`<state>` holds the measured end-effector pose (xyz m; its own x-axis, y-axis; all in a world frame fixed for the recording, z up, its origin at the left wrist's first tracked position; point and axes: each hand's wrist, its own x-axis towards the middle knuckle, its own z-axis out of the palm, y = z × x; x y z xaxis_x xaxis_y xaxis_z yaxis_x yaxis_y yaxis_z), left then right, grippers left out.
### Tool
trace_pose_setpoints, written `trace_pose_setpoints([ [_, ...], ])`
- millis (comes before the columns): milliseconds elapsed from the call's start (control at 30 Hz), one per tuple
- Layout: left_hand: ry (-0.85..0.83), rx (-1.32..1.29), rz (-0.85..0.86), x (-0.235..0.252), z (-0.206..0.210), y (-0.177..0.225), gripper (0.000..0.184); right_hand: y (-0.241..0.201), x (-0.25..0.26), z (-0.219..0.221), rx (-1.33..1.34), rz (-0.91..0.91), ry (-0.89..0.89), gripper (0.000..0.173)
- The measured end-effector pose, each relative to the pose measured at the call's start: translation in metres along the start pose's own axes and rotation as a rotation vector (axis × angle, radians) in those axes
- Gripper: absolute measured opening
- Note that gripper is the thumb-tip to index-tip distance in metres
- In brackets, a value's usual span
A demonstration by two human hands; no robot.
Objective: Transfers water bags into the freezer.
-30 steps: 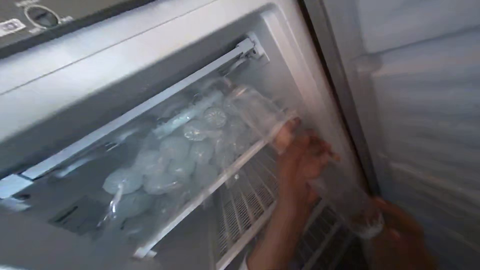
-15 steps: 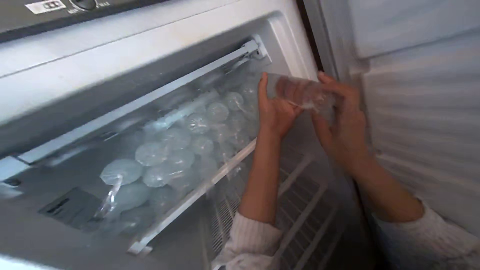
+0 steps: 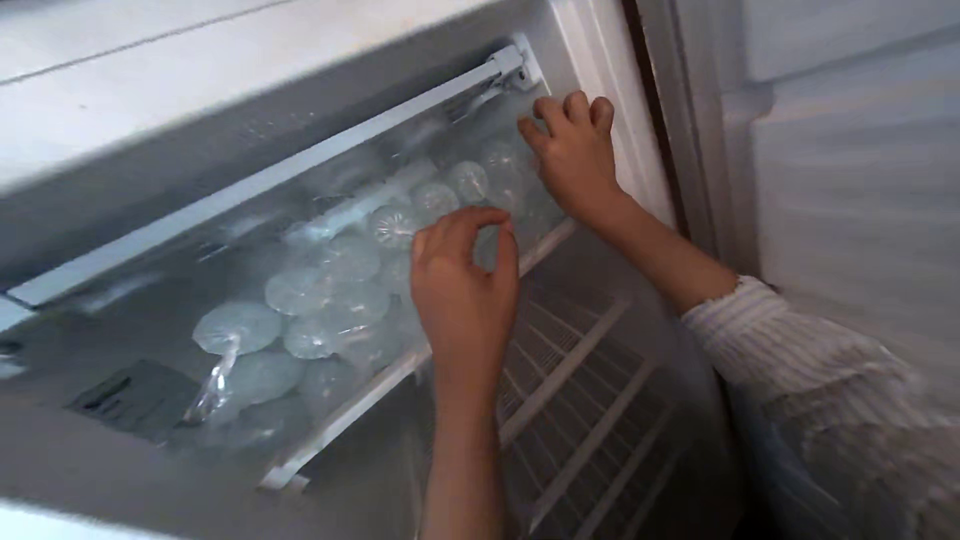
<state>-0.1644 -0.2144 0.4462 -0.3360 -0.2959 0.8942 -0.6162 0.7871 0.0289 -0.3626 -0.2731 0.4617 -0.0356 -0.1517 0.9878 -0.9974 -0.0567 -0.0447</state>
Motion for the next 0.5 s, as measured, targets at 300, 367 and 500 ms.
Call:
trace_pose_setpoints([
  [300, 0.239, -0.013, 0.094, -0.071, -0.048, 0.003, 0.026, -0.012, -0.009, -0.01, 0.036, 0.135, -0.02, 0.022],
  [367, 0.236, -0.073, 0.094, -0.089, -0.057, 0.003, 0.022, -0.014, -0.003, -0.006, 0.0, 0.111, -0.012, 0.021],
  [500, 0.162, -0.191, 0.059, -0.118, -0.068, 0.007, 0.013, -0.017, 0.008, -0.009, -0.092, 0.083, -0.135, 0.022],
])
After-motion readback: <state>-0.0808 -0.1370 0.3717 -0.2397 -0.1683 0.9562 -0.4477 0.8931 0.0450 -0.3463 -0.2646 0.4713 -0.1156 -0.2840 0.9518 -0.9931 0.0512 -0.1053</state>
